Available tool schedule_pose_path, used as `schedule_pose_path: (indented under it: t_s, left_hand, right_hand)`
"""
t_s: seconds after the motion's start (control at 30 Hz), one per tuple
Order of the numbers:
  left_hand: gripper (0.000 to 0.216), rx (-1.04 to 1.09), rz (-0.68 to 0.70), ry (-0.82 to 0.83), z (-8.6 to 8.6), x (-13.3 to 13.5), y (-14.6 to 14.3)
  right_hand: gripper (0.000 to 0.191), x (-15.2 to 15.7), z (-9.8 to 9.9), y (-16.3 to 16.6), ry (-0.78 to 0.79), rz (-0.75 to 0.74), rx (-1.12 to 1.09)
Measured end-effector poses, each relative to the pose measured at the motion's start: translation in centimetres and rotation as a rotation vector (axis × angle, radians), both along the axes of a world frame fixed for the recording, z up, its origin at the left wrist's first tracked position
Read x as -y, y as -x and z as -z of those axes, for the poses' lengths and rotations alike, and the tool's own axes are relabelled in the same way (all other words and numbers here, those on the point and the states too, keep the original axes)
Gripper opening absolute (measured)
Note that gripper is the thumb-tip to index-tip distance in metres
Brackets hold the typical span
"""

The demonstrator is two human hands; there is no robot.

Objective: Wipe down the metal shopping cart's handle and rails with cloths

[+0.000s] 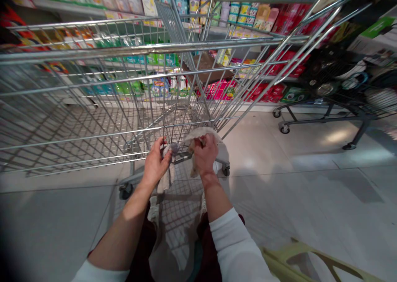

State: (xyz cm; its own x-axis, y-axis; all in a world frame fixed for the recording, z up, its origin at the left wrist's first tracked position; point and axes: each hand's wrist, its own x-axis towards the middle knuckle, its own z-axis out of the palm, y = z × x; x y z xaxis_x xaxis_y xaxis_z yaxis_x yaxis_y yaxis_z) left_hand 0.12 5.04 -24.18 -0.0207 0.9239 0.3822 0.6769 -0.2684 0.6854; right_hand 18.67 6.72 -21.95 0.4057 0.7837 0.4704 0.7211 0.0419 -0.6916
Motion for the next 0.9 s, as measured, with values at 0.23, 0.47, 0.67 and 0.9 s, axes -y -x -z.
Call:
schedule_pose_path:
  t_s: [0.23, 0.47, 0.67, 0.9]
  left_hand:
    - [0.058, 0.007, 0.03, -0.002, -0.1, 0.3, 0.3]
    - [0.066, -0.014, 0.099, 0.014, -0.2, 0.4, 1.0]
    - [0.072, -0.004, 0.146, 0.035, -0.1, 0.2, 1.2]
    - [0.074, 0.01, 0.158, 0.04, -0.2, 0.3, 1.1]
  right_hand:
    - [0.017, -0.9, -2.0, -0.2, -0.123, -0.017, 0.24]
    - [0.026, -0.1, 0.6, 1.0, 0.271, -0.098, 0.412]
    - [0.036, 0.6, 2.3, 2.0, 0.416, -0.249, 0.524]
    - [0.03, 0.5, -0.2, 1.2, 0.153, -0.217, 0.402]
